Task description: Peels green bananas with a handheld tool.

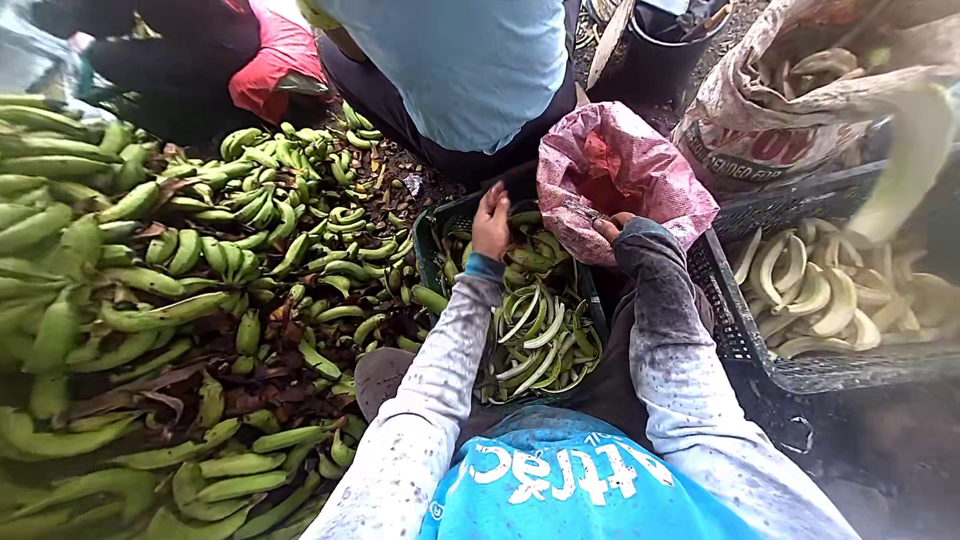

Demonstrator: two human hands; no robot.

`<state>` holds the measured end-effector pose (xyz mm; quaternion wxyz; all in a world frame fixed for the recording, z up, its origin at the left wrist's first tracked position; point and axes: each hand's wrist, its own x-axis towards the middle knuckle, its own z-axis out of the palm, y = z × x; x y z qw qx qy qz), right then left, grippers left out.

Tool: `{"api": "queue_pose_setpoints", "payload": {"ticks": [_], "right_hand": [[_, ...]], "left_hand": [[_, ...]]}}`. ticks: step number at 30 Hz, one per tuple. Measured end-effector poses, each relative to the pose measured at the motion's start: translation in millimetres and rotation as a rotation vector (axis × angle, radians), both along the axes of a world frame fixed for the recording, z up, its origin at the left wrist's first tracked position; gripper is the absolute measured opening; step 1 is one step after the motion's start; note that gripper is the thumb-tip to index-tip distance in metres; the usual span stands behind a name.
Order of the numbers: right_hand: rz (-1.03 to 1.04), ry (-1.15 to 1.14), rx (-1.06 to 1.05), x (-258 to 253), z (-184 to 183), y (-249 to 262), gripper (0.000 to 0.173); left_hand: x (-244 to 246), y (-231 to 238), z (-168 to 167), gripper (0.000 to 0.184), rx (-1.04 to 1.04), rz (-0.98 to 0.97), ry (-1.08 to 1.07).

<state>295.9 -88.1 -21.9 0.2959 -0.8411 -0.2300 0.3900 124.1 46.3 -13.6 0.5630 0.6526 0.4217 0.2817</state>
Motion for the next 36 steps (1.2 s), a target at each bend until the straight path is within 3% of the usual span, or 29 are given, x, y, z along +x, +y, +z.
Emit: {"api": "queue_pose_setpoints", "payload": {"ticks": [3, 4, 6, 7, 9, 11, 13, 15, 18, 22, 24, 26, 28, 30, 31, 33, 36], "right_hand": [[-0.016, -0.217, 0.118, -4.0, -32.6, -1.9, 0.055], [-0.017, -0.192, 0.140, -3.6, -34.6, 1.6, 0.055], [0.159, 0.018, -0.070, 6.2, 4.6, 8.9, 0.056], [0.151, 0.020, -0.091, 5.7, 6.0, 15.5, 0.054], [0.139, 0.015, -0.092, 5.6, -5.4, 27.8, 0.053], [0.134, -0.103, -0.018, 1.0, -15.5, 27.2, 0.054], [0.070, -0.066, 0.000, 0.0, -11.3, 31.7, 0.051], [0.044, -0.035, -0.003, 1.6, -7.4, 36.1, 0.049], [0.033, 0.037, 0.041, 4.0, -19.6, 41.9, 0.049], [0.042, -0.180, 0.252, 3.8, -103.4, 49.1, 0.061], [0.035, -0.114, 0.320, 3.4, -108.7, 52.6, 0.058], [0.016, -0.065, 0.397, -4.4, -103.9, 50.2, 0.055], [0.050, -0.159, 0.431, -16.2, -120.4, 47.2, 0.063], [0.138, -0.145, 0.437, -42.1, -101.2, 32.1, 0.063], [0.162, -0.056, 0.420, -62.8, -79.1, 22.5, 0.058], [0.117, 0.078, 0.390, -112.8, -68.5, 11.2, 0.046], [0.166, 0.363, 0.152, -161.9, -61.1, -3.8, 0.046]], "left_hand": [[8.5, 65.7, -72.4, 0.046, -0.039, -0.017, 0.583], [14.2, 81.1, -90.0, 0.046, -0.009, -0.066, 0.730], [28.7, 99.2, -113.6, 0.049, 0.060, -0.181, 0.979], [37.6, 103.7, -121.0, 0.053, 0.075, -0.235, 1.094], [52.4, 111.0, -140.0, 0.057, 0.075, -0.289, 1.281], [58.4, 115.8, -160.8, 0.054, 0.054, -0.256, 1.357], [59.0, 117.5, -166.7, 0.046, 0.052, -0.228, 1.418], [53.4, 116.7, -151.6, 0.046, 0.005, -0.195, 1.367], [28.2, 117.9, -128.1, 0.076, -0.086, 0.024, 1.055], [-25.6, 116.7, -95.0, 0.069, -0.052, 0.279, 0.374], [-53.8, 100.5, -66.2, 0.067, 0.032, 0.342, -0.028], [-83.8, 71.9, -32.2, 0.077, 0.096, 0.278, -0.304], [-115.3, 45.2, -10.2, 0.089, 0.132, 0.183, -0.329], [-136.6, 28.1, -0.2, 0.086, 0.187, 0.183, -0.159], [-143.6, 22.0, 0.2, 0.075, 0.214, 0.187, -0.025], [-151.4, 14.1, -13.6, 0.057, 0.212, 0.157, 0.217], [-155.5, -11.1, -33.7, 0.060, 0.120, 0.183, 0.133]]}}
